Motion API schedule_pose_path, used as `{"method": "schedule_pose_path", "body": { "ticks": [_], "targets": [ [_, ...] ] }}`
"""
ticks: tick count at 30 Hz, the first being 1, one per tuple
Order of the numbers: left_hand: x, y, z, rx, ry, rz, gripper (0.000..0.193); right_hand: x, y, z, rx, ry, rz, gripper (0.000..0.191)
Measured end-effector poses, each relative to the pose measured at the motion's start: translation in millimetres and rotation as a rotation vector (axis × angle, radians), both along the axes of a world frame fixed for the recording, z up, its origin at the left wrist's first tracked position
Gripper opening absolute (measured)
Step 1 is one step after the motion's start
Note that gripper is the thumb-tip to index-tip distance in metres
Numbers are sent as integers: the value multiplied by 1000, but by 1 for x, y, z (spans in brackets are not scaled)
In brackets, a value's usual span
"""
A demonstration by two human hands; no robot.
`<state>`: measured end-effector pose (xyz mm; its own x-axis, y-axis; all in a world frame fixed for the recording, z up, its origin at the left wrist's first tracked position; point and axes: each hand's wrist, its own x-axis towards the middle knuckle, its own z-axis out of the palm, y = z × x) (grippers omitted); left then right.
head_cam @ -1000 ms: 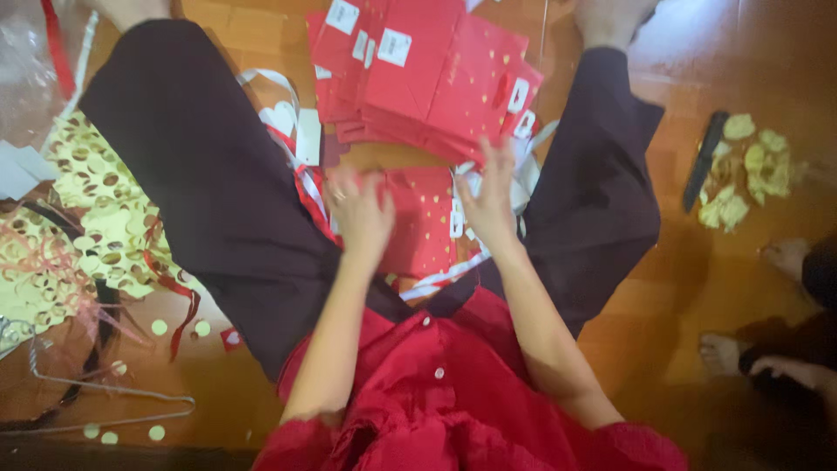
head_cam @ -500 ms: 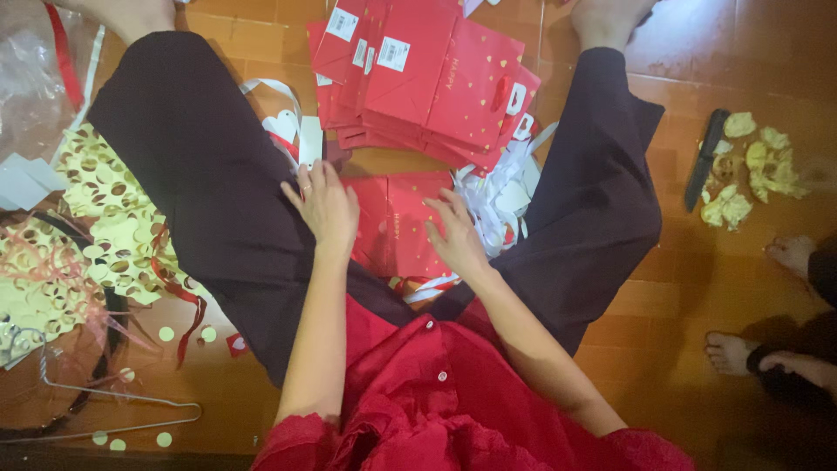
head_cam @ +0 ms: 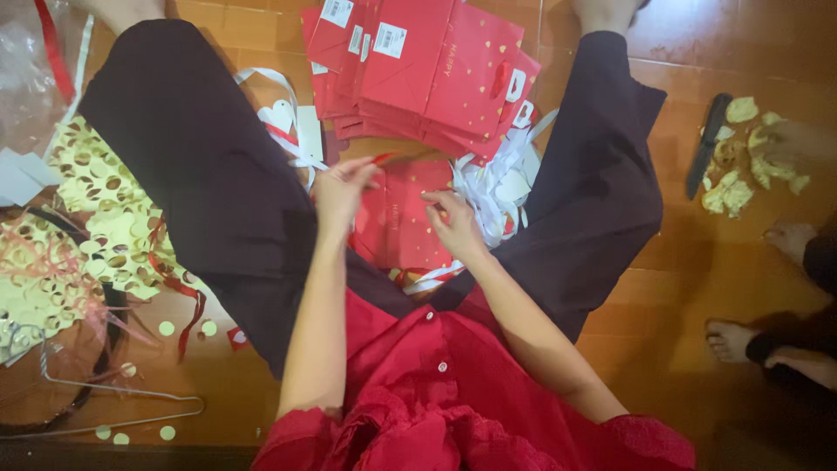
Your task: The person sits on the floor and assembles small red gift boxes by inserting white tags and tying red ribbons. The person handles multiple boxes one at a time, then stacks the finished boxes into a neat pile.
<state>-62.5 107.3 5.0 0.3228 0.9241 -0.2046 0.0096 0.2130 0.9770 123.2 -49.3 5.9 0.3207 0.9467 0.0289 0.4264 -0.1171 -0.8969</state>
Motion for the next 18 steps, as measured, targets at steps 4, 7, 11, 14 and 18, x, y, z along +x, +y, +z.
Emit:
{"method": "schedule_pose_path", "body": {
  "ticks": [4, 7, 11, 14, 18],
  "targets": [
    [31, -29, -6, -386, -172, -49, 22, 3, 0, -3, 56, 250, -34, 32],
    [48, -56, -7, -495, -211, -112, 23, 12, 2, -8, 22, 440, -140, 35],
    [63, -79, -15, -518, -184, -169, 24, 23, 5, -19, 62, 782, -269, 32],
    [65, -84, -27, -501, -163, -199, 25, 30, 5, -24, 72, 885, -383, 25],
    [56, -81, -47, -387, -44, -308, 25, 63, -5, -14, 272, 1003, -408, 18]
  ]
}}
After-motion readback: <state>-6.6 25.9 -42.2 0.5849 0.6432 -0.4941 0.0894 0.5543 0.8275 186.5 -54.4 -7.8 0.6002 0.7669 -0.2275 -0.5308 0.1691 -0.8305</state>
